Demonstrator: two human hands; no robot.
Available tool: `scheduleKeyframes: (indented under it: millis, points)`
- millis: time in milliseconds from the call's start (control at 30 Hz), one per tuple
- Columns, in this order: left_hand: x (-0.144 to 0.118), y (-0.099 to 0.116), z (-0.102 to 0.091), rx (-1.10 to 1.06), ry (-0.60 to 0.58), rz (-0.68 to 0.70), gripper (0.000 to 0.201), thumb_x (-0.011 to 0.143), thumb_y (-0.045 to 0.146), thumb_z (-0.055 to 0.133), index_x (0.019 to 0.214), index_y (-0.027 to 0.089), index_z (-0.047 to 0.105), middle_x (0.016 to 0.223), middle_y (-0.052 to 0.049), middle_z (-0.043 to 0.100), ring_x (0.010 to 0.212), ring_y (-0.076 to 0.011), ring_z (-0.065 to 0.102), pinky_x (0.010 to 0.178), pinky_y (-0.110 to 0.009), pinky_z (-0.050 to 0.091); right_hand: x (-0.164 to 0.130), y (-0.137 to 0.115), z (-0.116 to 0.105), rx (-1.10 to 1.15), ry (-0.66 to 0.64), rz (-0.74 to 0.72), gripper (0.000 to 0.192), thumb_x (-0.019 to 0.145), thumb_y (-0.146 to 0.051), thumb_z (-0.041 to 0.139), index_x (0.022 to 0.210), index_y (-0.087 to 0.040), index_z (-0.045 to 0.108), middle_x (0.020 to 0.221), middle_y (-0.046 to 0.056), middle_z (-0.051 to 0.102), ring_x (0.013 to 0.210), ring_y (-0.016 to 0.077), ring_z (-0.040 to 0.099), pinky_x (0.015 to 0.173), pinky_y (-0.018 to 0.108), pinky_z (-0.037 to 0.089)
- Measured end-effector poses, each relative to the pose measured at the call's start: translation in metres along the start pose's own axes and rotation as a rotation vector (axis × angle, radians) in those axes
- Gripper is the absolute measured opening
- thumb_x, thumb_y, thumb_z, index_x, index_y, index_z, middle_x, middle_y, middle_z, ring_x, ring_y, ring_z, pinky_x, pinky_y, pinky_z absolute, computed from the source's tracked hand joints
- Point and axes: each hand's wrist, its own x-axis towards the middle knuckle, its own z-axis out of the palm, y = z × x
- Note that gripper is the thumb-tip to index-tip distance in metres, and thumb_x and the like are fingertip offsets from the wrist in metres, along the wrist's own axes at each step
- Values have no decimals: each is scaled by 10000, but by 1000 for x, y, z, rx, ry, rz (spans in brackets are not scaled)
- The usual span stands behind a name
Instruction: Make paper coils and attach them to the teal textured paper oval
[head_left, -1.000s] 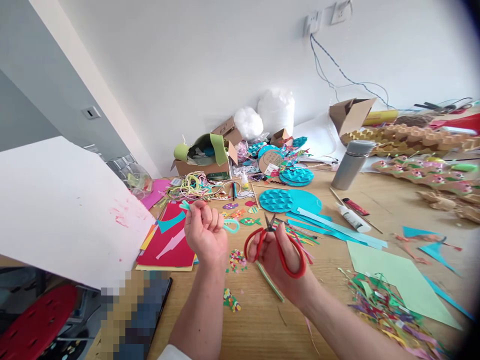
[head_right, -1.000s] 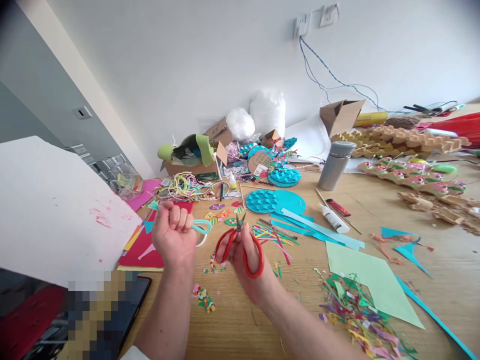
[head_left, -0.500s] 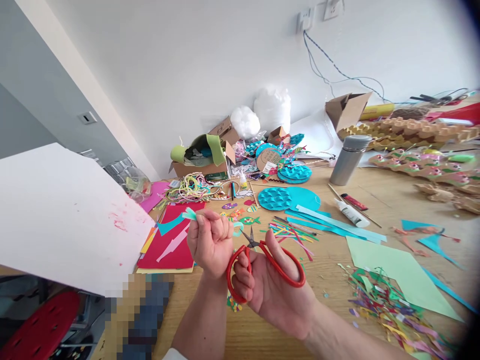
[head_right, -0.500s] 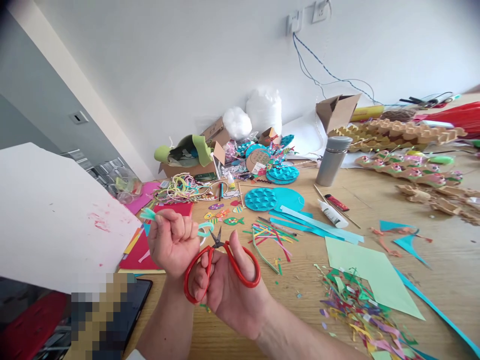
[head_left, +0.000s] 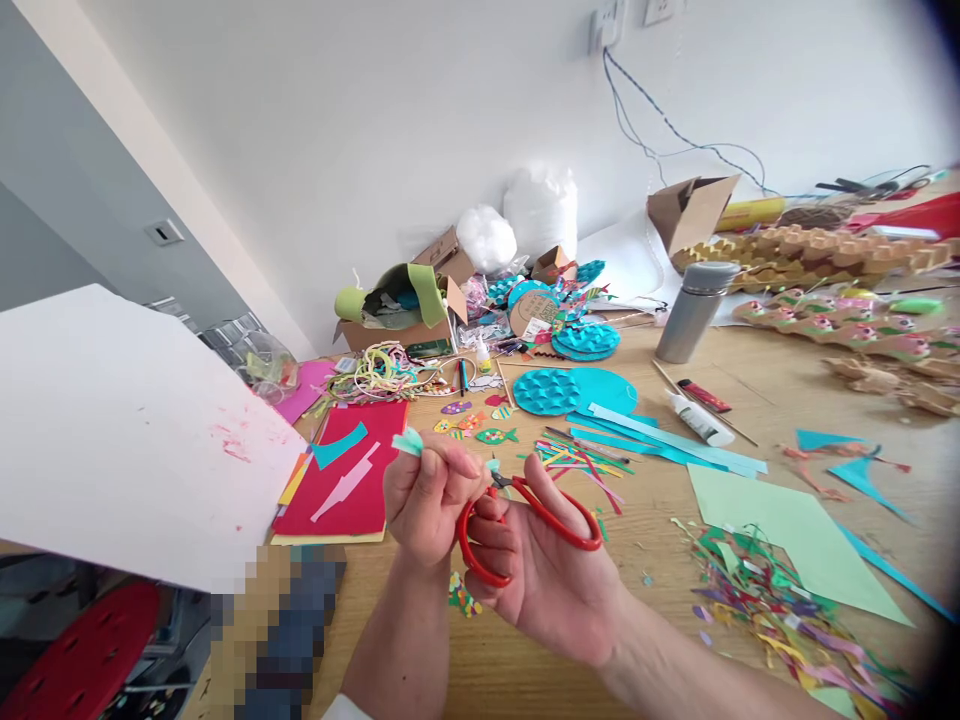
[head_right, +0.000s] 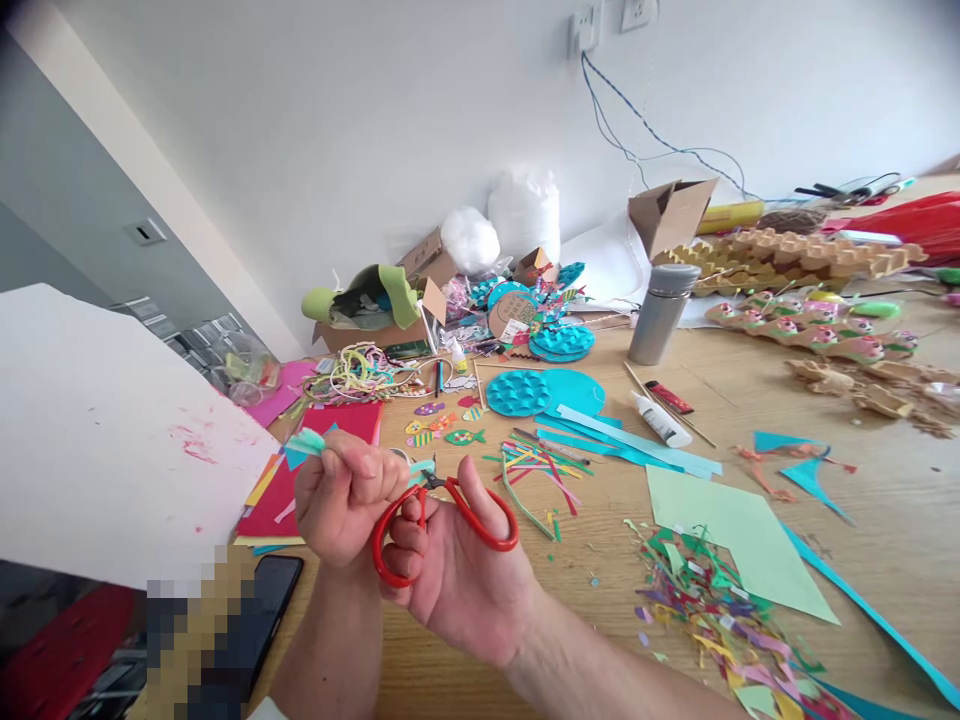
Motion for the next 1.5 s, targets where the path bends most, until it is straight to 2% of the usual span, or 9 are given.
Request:
scheduleKeyframes:
  millis: [300,533,767,900,1033,1133,1233,1333,1500]
  points:
    - [-6,4,-1,89,-99,-2,359,989,299,387,869,182,704,472,77,201,387,-70,198,430,-204,312,-2,1,10,1,33,-109,526,813,-621,609,803,-94,605,648,9,553,604,112,536,608,231,415]
    - [-9,1,3,80,-128,-19,343,990,290,396,907,189,713,492,76,202,391,-60,228,419,-195,261,-8,3,18,44,42,-165,397,878,-469,605,766,-88,596,547,-56,416,496,54,417,540,189,370]
    - [-11,14,4,94,43,-56,325,952,355,497,759,191,703,445,84,192,381,-55,151,409,-194,266,-12,1,11,131,38,-197,394,921,-405,594,669,-110,523,505,-111,315,414,8,299,483,176,314]
    - [1,23,4,-2,100,-91,292,951,330,500,800,182,701,446,90,196,369,-49,139,390,-163,257,-25,-18,7,-173,193,-244,440,899,-525,571,691,-138,544,490,-114,262,395,24,234,467,191,317]
    - [18,15,-7,-104,280,-358,339,974,230,417,786,139,683,453,64,326,358,-52,273,376,-155,311,-49,-50,6,-605,400,-477,512,858,-656,516,659,-185,534,498,-85,266,412,63,262,460,223,326]
    - [21,-2,-13,-158,357,-568,366,986,226,369,794,136,668,558,7,522,491,-87,526,508,-205,473,-64,-65,-4,-986,557,-602,476,861,-646,507,676,-211,562,523,-33,424,480,117,415,498,264,381]
    - [17,-22,-8,-235,385,-707,329,977,212,389,806,122,656,639,-18,603,571,-111,606,602,-252,527,-68,-65,-19,-1396,699,-642,333,769,-529,705,802,-207,630,813,51,664,736,184,600,670,313,484]
    - [12,-42,4,-302,375,-810,305,969,195,401,822,106,654,644,-25,612,574,-119,621,612,-256,525,-61,-57,-28,-1516,685,-574,383,663,-446,817,888,-206,620,1011,75,682,886,225,637,775,352,509]
    - [1,-61,13,-311,501,-758,256,954,199,441,840,105,650,639,-15,610,566,-114,618,622,-258,519,-49,-52,-25,-1467,685,-560,374,653,-454,819,724,-200,553,728,6,605,663,163,591,619,290,485]
